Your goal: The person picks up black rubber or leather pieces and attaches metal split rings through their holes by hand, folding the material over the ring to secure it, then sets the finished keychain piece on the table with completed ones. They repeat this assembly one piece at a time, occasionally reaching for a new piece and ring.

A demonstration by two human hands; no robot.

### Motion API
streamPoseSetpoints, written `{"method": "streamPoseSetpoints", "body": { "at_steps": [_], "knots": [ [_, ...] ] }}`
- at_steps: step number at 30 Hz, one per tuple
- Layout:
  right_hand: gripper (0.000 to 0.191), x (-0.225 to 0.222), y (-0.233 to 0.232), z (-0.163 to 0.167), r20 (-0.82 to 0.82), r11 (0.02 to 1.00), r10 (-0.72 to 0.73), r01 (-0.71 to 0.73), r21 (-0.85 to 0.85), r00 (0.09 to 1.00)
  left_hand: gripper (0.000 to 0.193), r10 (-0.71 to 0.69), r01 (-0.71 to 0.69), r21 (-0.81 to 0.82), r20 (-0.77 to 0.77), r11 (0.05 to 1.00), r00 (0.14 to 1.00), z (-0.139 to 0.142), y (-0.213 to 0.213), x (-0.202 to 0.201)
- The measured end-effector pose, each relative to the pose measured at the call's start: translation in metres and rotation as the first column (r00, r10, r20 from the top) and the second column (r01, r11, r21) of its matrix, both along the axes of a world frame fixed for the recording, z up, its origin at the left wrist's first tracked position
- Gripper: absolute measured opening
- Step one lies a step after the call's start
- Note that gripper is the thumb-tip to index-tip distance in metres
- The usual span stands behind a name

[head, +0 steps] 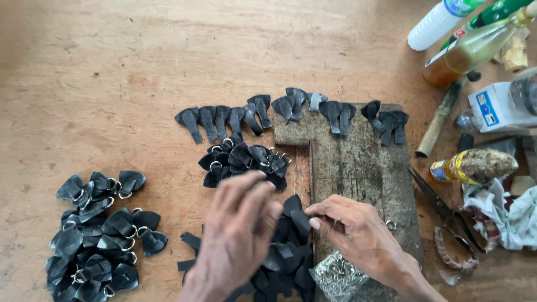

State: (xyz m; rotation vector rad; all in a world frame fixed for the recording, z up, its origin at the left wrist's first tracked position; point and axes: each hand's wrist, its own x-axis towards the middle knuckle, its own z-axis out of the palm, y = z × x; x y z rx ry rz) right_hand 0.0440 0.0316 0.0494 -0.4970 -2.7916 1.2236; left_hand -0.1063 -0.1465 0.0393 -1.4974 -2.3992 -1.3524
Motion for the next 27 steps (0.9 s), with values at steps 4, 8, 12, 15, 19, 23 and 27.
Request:
{"method": "streamPoseSetpoints", "body": {
  "at_steps": [4, 8, 12, 15, 19, 23, 27],
  "knots": [
    [0.028, -0.013, 0.020, 0.009, 0.114, 0.999, -0.039, 0.034, 0.042, 0.993, 0.033, 0.096, -0.115, -0.150, -0.127, 0.982, 0.987, 0.003, 0.013, -0.063],
    [0.033, -0.059, 0.042, 0.009, 0.013, 0.983, 0.059, -0.061, 0.175, 0.998, 0.036, 0.099, -0.123, -0.335, -0.089, 0.934, 0.991, -0.003, 0.027, -0.123],
    [0.046, -0.141, 0.070, -0.001, 0.083, 0.918, 0.125, -0.147, 0.369, 0.989, 0.051, 0.083, -0.120, -0.511, -0.095, 0.851, 0.992, -0.013, 0.037, -0.176],
    [0.047, -0.208, 0.080, -0.014, 0.202, 0.850, 0.163, -0.241, 0.469, 0.966, 0.060, 0.100, -0.101, -0.578, -0.033, 0.810, 0.994, -0.021, 0.040, -0.203],
    [0.058, -0.267, 0.083, -0.023, 0.360, 0.812, 0.148, -0.321, 0.488, 0.921, 0.067, 0.154, -0.051, -0.575, 0.133, 0.817, 0.979, -0.022, 0.036, -0.223],
    [0.041, -0.285, 0.081, -0.023, 0.502, 0.892, 0.113, -0.310, 0.329, 0.857, 0.069, 0.181, 0.023, -0.528, 0.331, 0.849, 0.926, -0.019, 0.034, -0.231],
    [0.034, -0.291, 0.079, -0.022, 0.460, 0.898, 0.149, -0.315, 0.307, 0.875, 0.077, 0.081, 0.038, -0.507, 0.211, 0.861, 0.974, -0.028, 0.047, -0.225]
  ]
}}
